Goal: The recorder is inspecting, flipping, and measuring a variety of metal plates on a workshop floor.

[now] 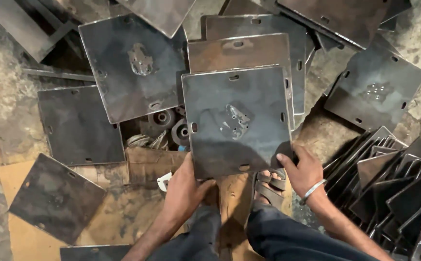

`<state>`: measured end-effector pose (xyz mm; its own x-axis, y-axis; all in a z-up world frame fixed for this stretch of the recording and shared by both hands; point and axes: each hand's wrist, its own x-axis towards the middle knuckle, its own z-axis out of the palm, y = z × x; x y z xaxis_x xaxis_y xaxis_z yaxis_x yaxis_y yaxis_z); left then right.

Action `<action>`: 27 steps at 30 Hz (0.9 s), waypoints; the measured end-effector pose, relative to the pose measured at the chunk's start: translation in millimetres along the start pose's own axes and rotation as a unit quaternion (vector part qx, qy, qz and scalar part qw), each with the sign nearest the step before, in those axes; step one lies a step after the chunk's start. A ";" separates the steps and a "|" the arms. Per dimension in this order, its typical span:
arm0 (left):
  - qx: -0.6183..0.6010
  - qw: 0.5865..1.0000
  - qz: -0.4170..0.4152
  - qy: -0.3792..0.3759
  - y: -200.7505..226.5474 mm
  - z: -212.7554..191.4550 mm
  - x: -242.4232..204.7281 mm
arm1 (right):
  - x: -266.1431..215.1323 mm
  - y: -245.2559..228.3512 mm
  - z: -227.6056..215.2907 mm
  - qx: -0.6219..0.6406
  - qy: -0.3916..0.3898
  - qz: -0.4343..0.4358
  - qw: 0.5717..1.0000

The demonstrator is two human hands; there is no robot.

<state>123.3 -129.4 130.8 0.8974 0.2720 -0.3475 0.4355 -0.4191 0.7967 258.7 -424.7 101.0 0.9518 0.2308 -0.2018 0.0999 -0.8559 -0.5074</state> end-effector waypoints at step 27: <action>0.248 0.962 0.100 0.055 -45.9 20.1 4.8 | -4.7 21.8 11.3 -0.086 0.018 -0.129 0.988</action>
<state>109.0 -126.3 82.6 0.9657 0.2216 -0.1356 0.2598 -0.8265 0.4994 253.1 -439.2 81.4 0.8978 0.4372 -0.0535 0.3848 -0.8376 -0.3878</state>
